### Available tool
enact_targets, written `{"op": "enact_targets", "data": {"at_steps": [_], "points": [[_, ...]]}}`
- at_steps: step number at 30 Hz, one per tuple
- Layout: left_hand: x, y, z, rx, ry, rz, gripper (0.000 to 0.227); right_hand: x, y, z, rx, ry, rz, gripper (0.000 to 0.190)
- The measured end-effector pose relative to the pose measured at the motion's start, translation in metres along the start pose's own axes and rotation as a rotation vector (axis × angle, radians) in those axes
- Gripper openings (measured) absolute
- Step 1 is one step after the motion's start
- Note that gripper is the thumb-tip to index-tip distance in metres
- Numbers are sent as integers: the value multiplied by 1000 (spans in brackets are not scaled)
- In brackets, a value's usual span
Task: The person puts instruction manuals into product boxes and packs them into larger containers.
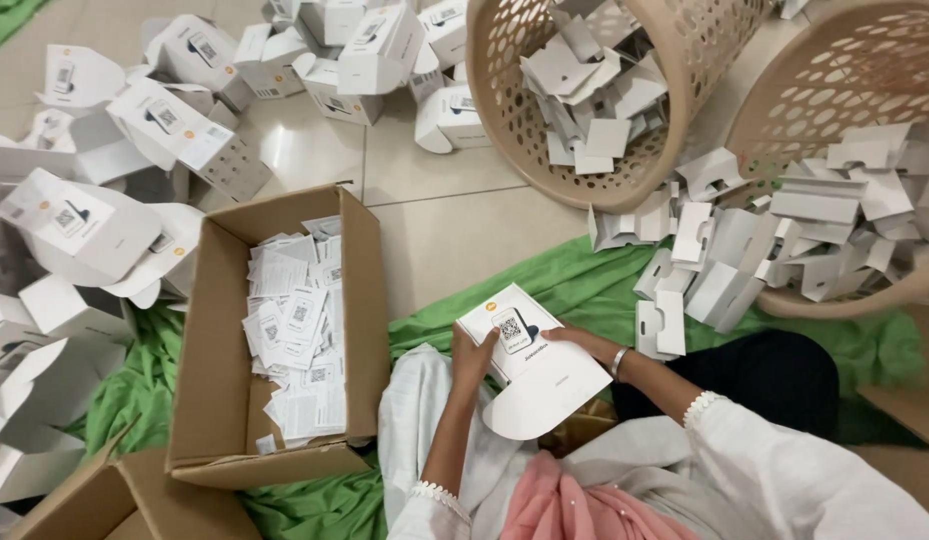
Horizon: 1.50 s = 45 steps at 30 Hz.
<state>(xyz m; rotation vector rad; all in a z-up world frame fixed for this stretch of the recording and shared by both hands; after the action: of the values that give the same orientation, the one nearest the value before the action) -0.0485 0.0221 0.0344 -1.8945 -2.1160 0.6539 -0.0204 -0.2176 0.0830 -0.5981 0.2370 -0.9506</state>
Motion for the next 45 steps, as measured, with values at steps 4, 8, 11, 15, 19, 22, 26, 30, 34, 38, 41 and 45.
{"op": "enact_targets", "data": {"at_steps": [4,8,11,15,19,22,26,30,34,38,41,45], "points": [[43,-15,-68,-377,368,-342,91,13,68,68,-61,-30,119,79],[62,-72,-160,-603,253,-428,77,31,96,258,193,127,-60,76],[75,-99,-185,-730,317,-471,67,59,121,375,384,610,-67,79],[104,-111,-181,-690,200,-509,64,34,148,397,428,435,-129,80],[136,-133,-166,-622,240,-564,54,-46,123,349,412,-45,-31,73],[171,-135,-139,-647,326,-632,50,-103,100,302,319,-139,97,65],[213,-147,-122,-676,422,-727,47,-159,134,237,246,-316,247,59],[247,-162,-108,-625,448,-816,47,-217,125,213,360,-445,369,54],[278,-157,-95,-623,490,-867,48,-269,106,217,650,-712,336,47],[315,-128,-106,-540,489,-791,49,-297,128,222,1018,-1040,169,47],[374,-69,-113,-722,583,-847,46,-304,154,236,1072,-1365,28,40],[442,-4,-144,-764,623,-906,39,-294,210,235,1164,-1612,-108,40]]}}
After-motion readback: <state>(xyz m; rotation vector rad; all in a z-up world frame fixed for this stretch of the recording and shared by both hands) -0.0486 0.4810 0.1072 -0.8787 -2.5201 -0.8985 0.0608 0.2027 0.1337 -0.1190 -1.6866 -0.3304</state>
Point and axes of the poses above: each hand's wrist, its own y-axis towards the middle knuckle, its own x-axis out of the back of the hand, z = x × y, the point moved 2 cm from there along y, towards the middle knuckle, and after that the axes turned 12 degrees about -y, right-handed, at the moved point
